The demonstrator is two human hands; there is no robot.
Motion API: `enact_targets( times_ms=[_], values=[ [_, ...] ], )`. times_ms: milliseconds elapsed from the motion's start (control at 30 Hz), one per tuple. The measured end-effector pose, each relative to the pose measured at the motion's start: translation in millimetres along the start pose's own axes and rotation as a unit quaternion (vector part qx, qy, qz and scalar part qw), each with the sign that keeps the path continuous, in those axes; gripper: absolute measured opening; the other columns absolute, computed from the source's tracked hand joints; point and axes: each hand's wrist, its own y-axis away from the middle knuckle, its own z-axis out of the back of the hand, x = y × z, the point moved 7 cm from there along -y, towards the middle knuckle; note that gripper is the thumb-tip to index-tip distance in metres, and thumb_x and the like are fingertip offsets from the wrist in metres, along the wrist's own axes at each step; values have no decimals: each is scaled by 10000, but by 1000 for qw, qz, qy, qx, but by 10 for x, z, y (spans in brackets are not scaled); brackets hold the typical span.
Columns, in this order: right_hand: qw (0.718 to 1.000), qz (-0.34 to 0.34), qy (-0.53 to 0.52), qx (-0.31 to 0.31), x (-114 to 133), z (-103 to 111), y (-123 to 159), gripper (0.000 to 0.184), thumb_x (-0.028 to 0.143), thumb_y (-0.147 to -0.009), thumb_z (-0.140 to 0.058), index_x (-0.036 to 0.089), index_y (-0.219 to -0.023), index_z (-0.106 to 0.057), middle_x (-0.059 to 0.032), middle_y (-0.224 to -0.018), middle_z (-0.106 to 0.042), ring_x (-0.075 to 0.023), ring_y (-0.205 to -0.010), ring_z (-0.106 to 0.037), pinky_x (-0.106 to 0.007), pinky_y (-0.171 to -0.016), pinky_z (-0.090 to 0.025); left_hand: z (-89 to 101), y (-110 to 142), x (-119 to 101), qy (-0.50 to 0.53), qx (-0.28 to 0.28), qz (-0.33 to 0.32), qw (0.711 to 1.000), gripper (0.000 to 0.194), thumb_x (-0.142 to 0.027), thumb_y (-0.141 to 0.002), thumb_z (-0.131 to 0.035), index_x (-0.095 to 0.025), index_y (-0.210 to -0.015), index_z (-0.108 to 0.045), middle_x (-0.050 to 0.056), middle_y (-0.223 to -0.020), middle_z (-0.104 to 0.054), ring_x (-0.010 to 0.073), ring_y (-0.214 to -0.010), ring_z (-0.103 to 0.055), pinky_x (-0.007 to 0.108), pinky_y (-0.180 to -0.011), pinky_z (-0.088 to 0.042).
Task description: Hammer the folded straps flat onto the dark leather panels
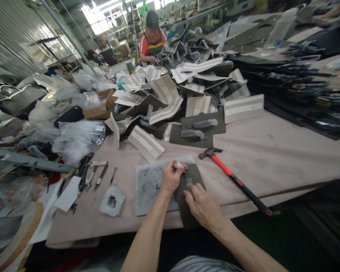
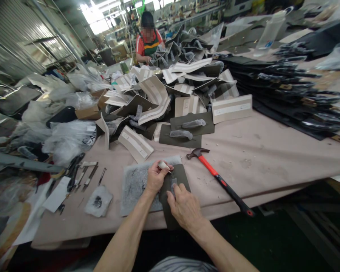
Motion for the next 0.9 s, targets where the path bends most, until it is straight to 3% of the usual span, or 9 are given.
enact_targets(
  times_ms=[200,400,667,767,833,900],
  values=[
    [999,4,-18,-38,-55,-40,2,280,368,-1013,-440,168,-1046,-633,-62,-946,-649,-177,-719,-649,-308,-589,-360,-27,3,-14,-51,31,-11,998,207,-292,-810,-739,-162,-929,-631,65,-870,-756,188,-833,-729,298,-805,-574],
    [999,-3,-30,-39,-74,-40,-2,263,365,-1009,-451,175,-1048,-629,-70,-973,-666,-177,-719,-652,-307,-597,-355,-23,-6,9,-78,41,-15,996,177,-286,-830,-712,-172,-933,-626,59,-882,-753,187,-848,-724,305,-820,-570],
    [991,0,-132,-4,-118,50,-11,371,432,-1010,-423,170,-1202,-603,-90,-1051,-685,-214,-889,-669,-313,-741,-461,-65,-34,-52,-114,76,-23,990,101,-218,-829,-669,-167,-905,-627,47,-845,-729,172,-806,-697,278,-782,-553],
    [988,-2,-144,-53,-387,280,-73,406,449,-1018,-374,190,-1251,-583,-105,-1120,-665,-221,-973,-646,-332,-832,-483,-92,-60,-55,-152,115,-32,981,70,-183,-820,-648,-166,-887,-641,33,-825,-718,166,-792,-674,272,-788,-540],
    [990,-36,-57,-123,-710,485,-99,420,452,-991,-419,158,-1244,-581,-158,-1172,-632,-270,-1031,-614,-383,-878,-476,-108,-80,-38,-177,141,-33,974,61,-183,-817,-642,-168,-876,-649,24,-820,-711,166,-795,-664,271,-797,-533],
    [983,-88,62,-145,-1068,613,-110,427,423,-941,-498,106,-1214,-584,-219,-1180,-603,-331,-1049,-584,-440,-876,-463,-115,-91,-22,-193,156,-34,968,58,-189,-815,-641,-167,-867,-653,20,-817,-707,169,-800,-660,271,-796,-528]
  ],
)
